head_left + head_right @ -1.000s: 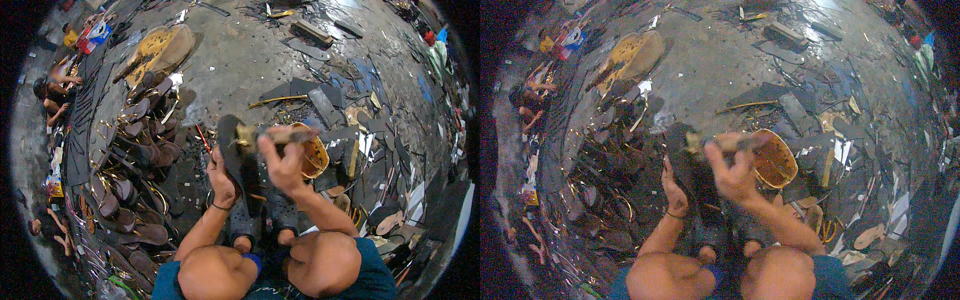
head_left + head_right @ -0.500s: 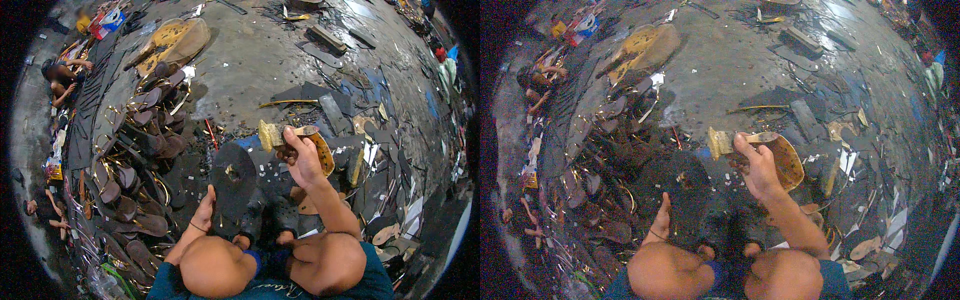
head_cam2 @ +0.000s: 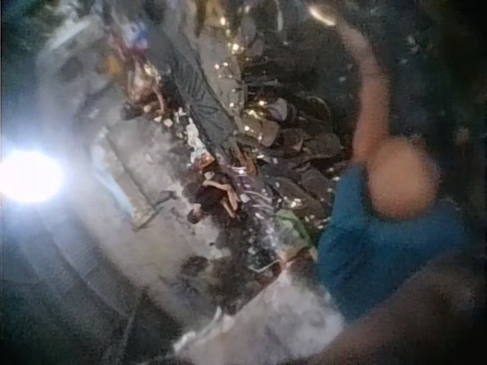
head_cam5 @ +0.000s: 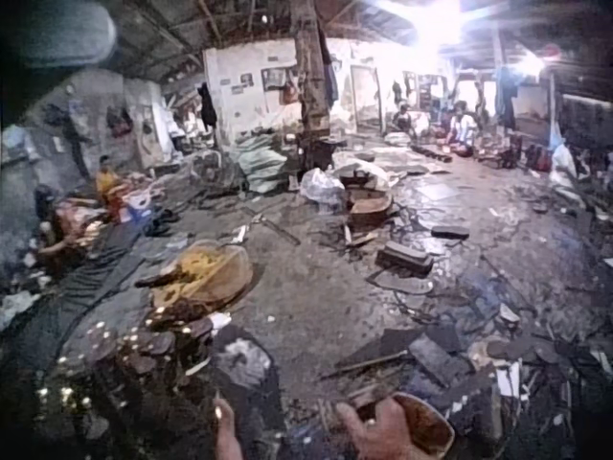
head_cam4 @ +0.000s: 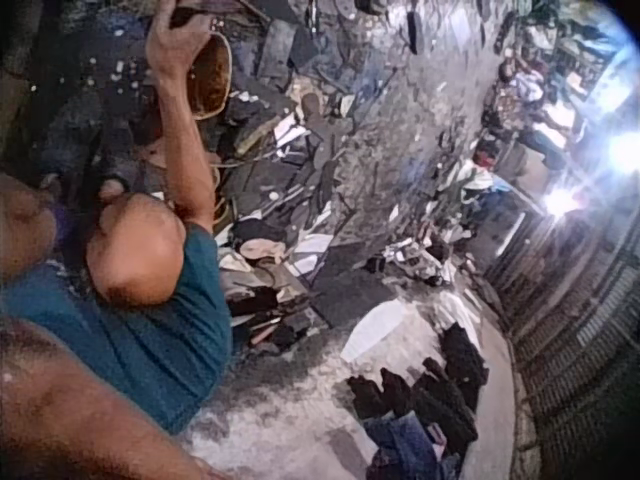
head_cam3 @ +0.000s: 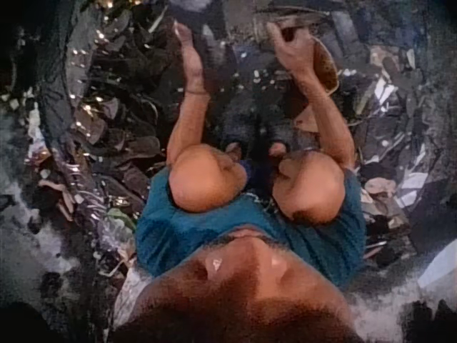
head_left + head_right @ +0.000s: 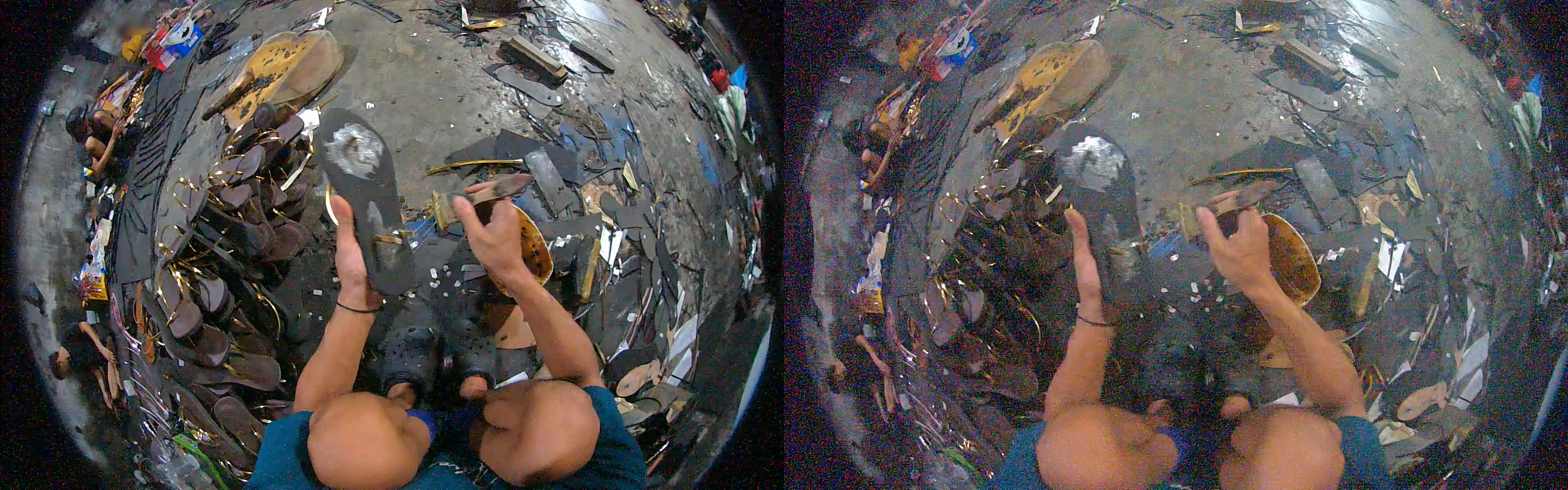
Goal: The person sits on the floor and assembles sandals by attaching gold straps to brown soles. They use a small tool to secure the straps and later apply a brown substance with a brush to the soles.
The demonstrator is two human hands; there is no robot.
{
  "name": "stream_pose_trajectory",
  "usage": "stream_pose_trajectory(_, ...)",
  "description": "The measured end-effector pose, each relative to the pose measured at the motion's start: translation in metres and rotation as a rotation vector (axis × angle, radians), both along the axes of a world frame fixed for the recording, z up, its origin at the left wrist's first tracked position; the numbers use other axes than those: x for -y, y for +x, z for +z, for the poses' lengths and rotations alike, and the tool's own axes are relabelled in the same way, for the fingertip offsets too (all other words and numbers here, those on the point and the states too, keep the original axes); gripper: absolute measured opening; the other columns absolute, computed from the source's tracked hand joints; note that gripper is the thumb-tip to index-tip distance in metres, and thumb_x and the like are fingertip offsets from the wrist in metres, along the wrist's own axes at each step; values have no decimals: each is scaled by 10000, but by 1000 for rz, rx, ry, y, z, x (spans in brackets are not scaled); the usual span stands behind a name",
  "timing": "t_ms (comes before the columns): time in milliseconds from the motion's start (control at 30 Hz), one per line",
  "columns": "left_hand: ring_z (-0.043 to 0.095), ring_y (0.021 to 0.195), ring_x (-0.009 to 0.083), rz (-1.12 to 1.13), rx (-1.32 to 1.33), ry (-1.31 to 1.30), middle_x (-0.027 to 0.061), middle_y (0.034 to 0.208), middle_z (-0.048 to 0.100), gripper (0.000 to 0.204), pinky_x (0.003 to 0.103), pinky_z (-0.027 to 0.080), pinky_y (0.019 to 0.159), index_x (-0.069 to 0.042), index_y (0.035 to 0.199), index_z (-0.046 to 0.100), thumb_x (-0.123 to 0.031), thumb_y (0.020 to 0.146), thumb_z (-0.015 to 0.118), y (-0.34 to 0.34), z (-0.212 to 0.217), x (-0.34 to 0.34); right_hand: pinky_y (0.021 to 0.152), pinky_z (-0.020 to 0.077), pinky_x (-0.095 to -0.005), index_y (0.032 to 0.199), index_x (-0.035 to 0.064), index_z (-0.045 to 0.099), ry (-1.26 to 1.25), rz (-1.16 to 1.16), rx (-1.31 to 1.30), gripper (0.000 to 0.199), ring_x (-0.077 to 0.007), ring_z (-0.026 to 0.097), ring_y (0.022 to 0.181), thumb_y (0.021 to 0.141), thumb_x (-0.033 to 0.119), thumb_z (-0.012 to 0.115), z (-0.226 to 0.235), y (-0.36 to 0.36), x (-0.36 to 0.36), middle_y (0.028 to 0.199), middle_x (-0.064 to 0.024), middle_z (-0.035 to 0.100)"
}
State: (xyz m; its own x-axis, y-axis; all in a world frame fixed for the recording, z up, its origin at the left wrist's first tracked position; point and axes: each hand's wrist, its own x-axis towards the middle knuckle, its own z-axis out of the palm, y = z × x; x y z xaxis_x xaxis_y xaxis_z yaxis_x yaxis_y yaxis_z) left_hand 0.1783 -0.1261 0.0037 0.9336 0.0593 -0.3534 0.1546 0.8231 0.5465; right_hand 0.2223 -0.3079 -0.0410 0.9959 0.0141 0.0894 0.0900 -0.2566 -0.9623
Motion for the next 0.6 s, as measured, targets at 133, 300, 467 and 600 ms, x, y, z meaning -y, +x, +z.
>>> stream_pose_trajectory(133, 647, 845, 203, -141, -91, -221, 80, 1010, 656, 714, 336, 547, 746, -42, 1164, 575, -684, 865, 488, -7, -49, -7, 821, 502, -349, 1035, 28, 607, 206, 453, 65, 273, -187, 626, 889, 840, 182, 720, 62, -51, -36, 948, -113, 660)
stream_pose_trajectory(300, 677, 797, 249, -26, -119, -217, 129, 977, 686, 756, 366, 571, 732, -29, 1129, 610, -718, 855, 463, 4, -52, 9, 816, 491, -329, 951, 23, 634, 146, 220, 49, 236, -215, 648, 861, 826, 203, 720, 33, -18, -25, 917, -126, 664)
stream_pose_trajectory(467, 646, 905, 225, -4, 64, -167, 69, 1024, 661, 715, 363, 546, 792, -66, 1143, 593, -711, 859, 466, 6, -34, -13, 702, 527, -364, 938, 23, 629, -105, 110, 113, 240, -255, 674, 754, 845, 233, 698, 13, -15, -17, 818, -137, 686)
stream_pose_trajectory(600, 643, 973, 244, -237, -42, -165, 104, 1074, 652, 772, 380, 530, 862, -25, 1161, 577, -721, 852, 452, -4, -71, -17, 718, 509, -302, 977, 11, 600, 126, 255, 25, 190, -135, 614, 790, 867, 141, 686, 30, -37, -45, 879, -60, 644)
